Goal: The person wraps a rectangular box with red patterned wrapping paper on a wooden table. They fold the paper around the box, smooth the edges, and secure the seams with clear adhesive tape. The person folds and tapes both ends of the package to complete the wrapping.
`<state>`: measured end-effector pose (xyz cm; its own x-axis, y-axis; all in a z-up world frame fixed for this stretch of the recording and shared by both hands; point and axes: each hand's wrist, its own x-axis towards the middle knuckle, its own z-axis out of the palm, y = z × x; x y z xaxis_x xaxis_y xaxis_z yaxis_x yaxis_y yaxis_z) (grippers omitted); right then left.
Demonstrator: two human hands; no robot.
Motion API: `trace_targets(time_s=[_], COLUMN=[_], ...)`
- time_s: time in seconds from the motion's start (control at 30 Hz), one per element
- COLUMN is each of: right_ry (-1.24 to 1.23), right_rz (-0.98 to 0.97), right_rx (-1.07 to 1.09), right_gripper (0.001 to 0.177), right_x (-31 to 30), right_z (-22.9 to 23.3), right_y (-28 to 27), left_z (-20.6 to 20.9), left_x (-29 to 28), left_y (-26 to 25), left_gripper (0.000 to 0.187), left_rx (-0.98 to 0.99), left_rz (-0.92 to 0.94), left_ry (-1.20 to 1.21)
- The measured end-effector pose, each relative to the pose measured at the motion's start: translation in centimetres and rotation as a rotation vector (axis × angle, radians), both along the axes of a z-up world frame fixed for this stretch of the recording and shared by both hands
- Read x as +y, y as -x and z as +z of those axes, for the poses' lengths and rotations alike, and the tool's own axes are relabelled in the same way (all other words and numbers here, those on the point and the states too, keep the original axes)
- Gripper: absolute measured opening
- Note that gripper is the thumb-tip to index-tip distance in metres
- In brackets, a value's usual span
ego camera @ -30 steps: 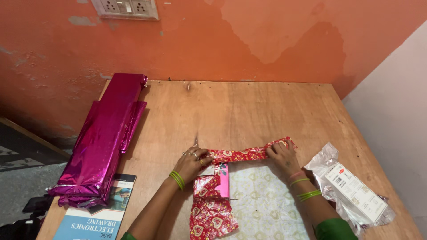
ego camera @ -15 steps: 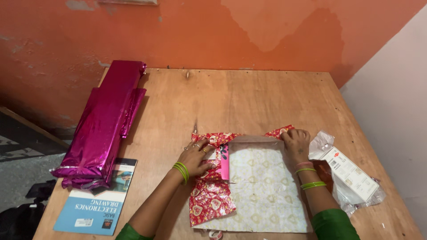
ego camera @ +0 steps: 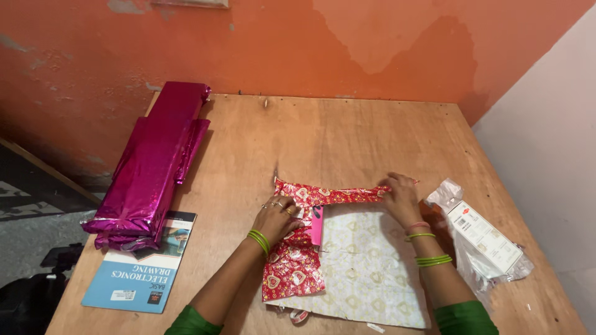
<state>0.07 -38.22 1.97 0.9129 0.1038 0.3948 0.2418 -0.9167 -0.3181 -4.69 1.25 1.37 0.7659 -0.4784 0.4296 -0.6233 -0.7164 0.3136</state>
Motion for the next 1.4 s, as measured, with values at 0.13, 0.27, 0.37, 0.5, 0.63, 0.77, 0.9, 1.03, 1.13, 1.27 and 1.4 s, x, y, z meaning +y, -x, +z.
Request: trace_targets(time_s=[0.13, 0.27, 0.37, 0.5, 0.63, 0.77, 0.9, 1.03, 1.13, 1.27, 1.4], right_ry=[0.048, 0.213, 0.263, 0.188, 0.047, -0.161, -0.205, -0.239, -0.19, -0.108, -0.116], right_rz=[0.277, 0.269, 0.19, 0.216, 0.258, 0.395, 0.476, 0.443, 0.502, 0.402, 0.329], right_rx=[0.189, 0.38, 0.665, 0.55, 0.421, 0.405, 0.431, 0.574, 0.53, 0.477, 0.179], right_gripper=[0.078, 0.077, 0.083, 0.078, 0.077, 0.068, 0.066, 0.067, 0.072, 0.075, 0.057], right_x=[4.4, 8.2, 10.1, 10.2, 10.3, 10.2, 10.0, 10.8, 12.9, 16.5, 17.3], right_z=[-0.2, 0.0, -0.5, -0.5, -0.2, 1.8, 4.3, 4.9, 4.6, 3.1, 2.2], right_y=[0.7, 3.0, 5.0, 5.5, 5.8, 6.8, 8.7, 11.8, 13.6, 15.0, 14.0], left_z=[-0.3, 0.1, 0.0, -0.1, -0.1, 0.0, 0.4, 0.4, 0.9, 1.1, 0.5], left_x=[0.2, 0.1, 0.4, 0.1, 0.2, 0.3, 0.3, 0.5, 0.4, 1.6, 2.7], left_y=[0.2, 0.3, 0.8, 1.0, 1.2, 1.3, 0.8, 1.3, 1.3, 2.1, 2.1], left_gripper=[0.036, 0.035, 0.034, 0.032, 0.032, 0.031, 0.032, 0.033, 0.04, 0.067, 0.09], left_rx=[0.008, -0.033, -0.03, -0.07, -0.078, -0.066, -0.056, -0.024, 0.047, 0.145, 0.14], left_rz=[0.027, 0.016, 0.028, 0.039, 0.045, 0.051, 0.031, 0.045, 0.041, -0.093, -0.207], left_ry=[0.036, 0.062, 0.099, 0.159, 0.154, 0.126, 0.111, 0.121, 0.125, 0.085, -0.037])
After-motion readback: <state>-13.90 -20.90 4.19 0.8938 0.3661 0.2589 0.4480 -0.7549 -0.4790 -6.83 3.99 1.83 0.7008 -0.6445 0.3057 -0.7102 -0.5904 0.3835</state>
